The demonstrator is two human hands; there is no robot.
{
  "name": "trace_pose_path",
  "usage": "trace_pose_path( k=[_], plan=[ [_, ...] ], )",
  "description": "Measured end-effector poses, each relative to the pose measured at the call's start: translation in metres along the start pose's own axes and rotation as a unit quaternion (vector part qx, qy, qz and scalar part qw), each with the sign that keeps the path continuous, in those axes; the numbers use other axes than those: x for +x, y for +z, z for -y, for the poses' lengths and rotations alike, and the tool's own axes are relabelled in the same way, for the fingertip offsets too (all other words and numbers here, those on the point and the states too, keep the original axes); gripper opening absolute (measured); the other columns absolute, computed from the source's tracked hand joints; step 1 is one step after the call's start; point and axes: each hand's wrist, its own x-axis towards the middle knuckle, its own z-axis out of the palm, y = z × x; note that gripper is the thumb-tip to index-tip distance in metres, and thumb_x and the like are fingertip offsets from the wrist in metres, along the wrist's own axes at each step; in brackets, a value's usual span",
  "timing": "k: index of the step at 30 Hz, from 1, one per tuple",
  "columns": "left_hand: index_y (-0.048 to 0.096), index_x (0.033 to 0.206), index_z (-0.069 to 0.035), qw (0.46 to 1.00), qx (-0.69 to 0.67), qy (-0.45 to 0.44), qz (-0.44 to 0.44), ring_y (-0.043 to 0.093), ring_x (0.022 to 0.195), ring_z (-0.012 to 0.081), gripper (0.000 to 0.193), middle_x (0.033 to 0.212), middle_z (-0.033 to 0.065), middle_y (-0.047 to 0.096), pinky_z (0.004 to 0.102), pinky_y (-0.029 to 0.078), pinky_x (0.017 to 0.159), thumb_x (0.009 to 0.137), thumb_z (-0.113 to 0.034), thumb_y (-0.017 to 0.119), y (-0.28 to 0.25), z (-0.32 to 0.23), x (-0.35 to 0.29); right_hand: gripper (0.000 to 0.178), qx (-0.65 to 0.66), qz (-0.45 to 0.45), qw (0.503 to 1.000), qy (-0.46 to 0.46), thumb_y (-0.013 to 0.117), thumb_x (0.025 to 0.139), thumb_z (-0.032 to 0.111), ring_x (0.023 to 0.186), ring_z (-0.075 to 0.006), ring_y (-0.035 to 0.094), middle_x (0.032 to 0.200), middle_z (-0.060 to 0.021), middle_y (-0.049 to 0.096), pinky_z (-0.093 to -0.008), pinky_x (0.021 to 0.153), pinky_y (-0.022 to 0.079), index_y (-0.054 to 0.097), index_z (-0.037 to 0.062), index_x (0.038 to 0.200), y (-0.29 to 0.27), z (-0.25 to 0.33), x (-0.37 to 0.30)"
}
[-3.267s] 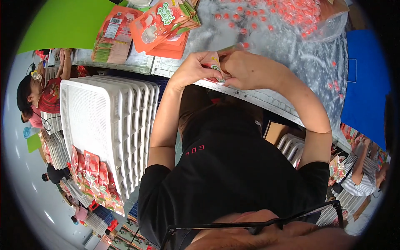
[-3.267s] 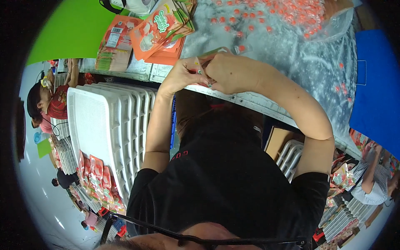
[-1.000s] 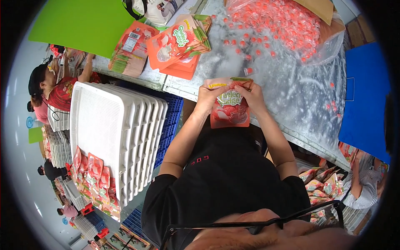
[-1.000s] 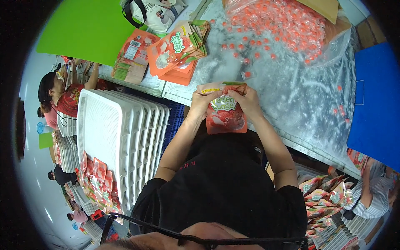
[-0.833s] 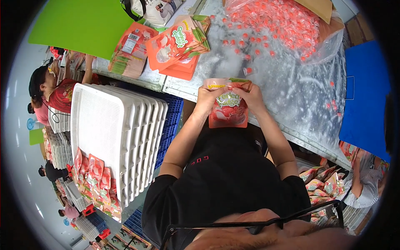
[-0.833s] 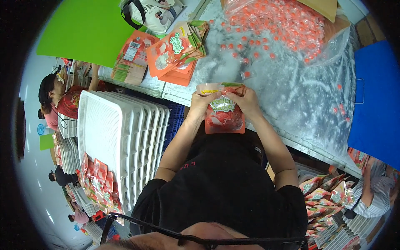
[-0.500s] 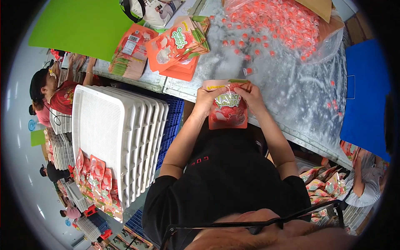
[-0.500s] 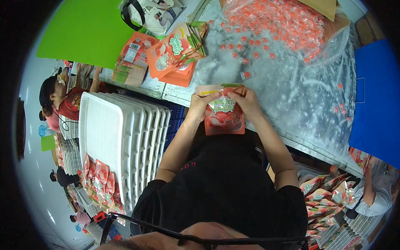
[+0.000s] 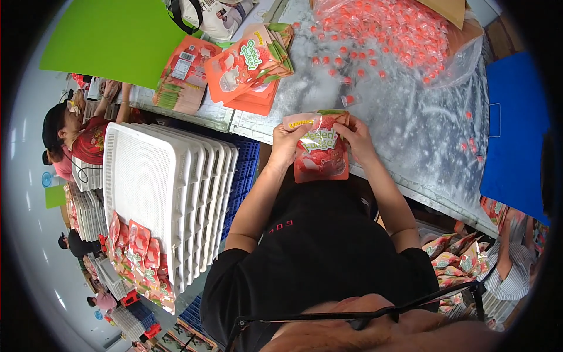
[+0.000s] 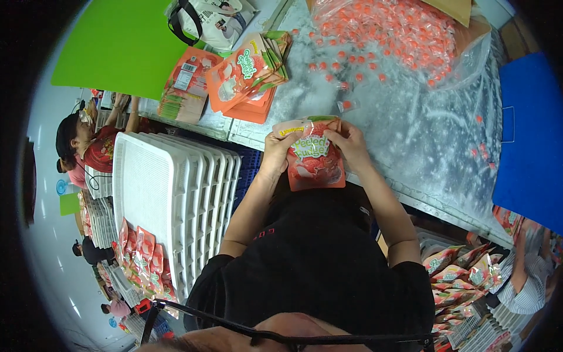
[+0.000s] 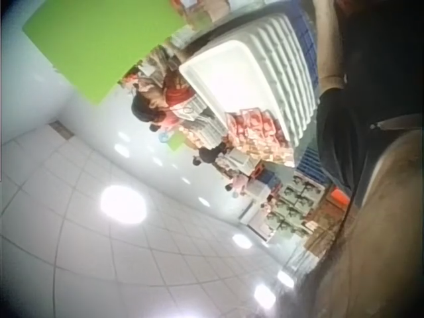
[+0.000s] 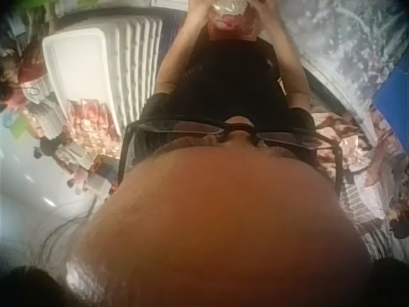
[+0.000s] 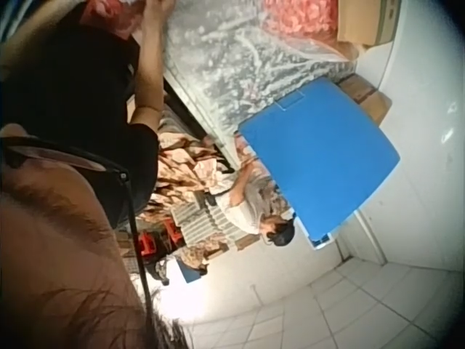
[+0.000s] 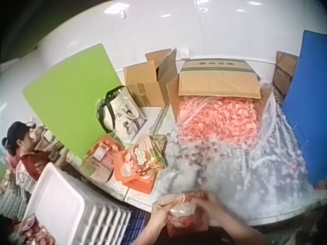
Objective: Manually filling plastic pouches with small items and placing the finished pouches onto a tray at a factory workstation.
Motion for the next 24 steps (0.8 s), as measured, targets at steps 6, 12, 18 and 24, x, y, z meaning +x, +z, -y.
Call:
trace_pose_path(
  k=[6,12,18,24],
  plan=[
    [0.068,0.105,0.003,0.998,0.011,0.032,-0.048,0.067,0.083,0.0139,0.015,0.096,0.0085,0.072,0.0277,0.055,0.073,0.093,-0.007,0.066,0.004,0.009,-0.002,0.02,-0.001,-0.002,0.998,0.057,0.069,0.092,0.016,0.082,-0.0069,0.06,0.096,0.0003,0.068,-0.0225,0.074,0.049,0.068,0.0032,0.108,-0.004,0.009,-0.006],
    [0.067,0.098,0.001,0.961,0.223,0.123,-0.108,0.054,0.073,0.0056,0.029,0.081,0.0002,0.065,0.0235,0.046,0.065,0.104,-0.023,0.053,0.009,0.03,-0.01,0.016,0.211,0.007,0.974,0.085,0.064,0.094,0.011,0.088,-0.0114,0.063,0.1,-0.0005,0.068,-0.0266,0.082,0.051,0.067,0.0044,0.109,-0.01,-0.007,0.0],
    [0.068,0.106,0.004,0.984,0.136,0.115,0.017,0.057,0.079,0.0075,0.039,0.088,0.0023,0.069,0.0264,0.049,0.071,0.106,-0.029,0.048,0.007,0.016,-0.001,0.016,0.201,-0.073,0.976,-0.035,0.062,0.096,0.009,0.092,-0.0094,0.06,0.102,-0.0009,0.067,-0.0257,0.086,0.047,0.067,0.0013,0.109,-0.005,-0.013,-0.003],
    [0.069,0.107,0.005,0.954,0.289,0.084,0.007,0.061,0.087,0.0082,0.028,0.093,0.0042,0.072,0.0247,0.05,0.079,0.101,-0.02,0.058,0.003,0.0,0.0,0.013,0.131,-0.067,0.988,-0.055,0.067,0.093,0.008,0.087,-0.0091,0.061,0.097,-0.0014,0.068,-0.0252,0.08,0.048,0.068,0.0012,0.104,0.001,-0.01,-0.008]
  ],
)
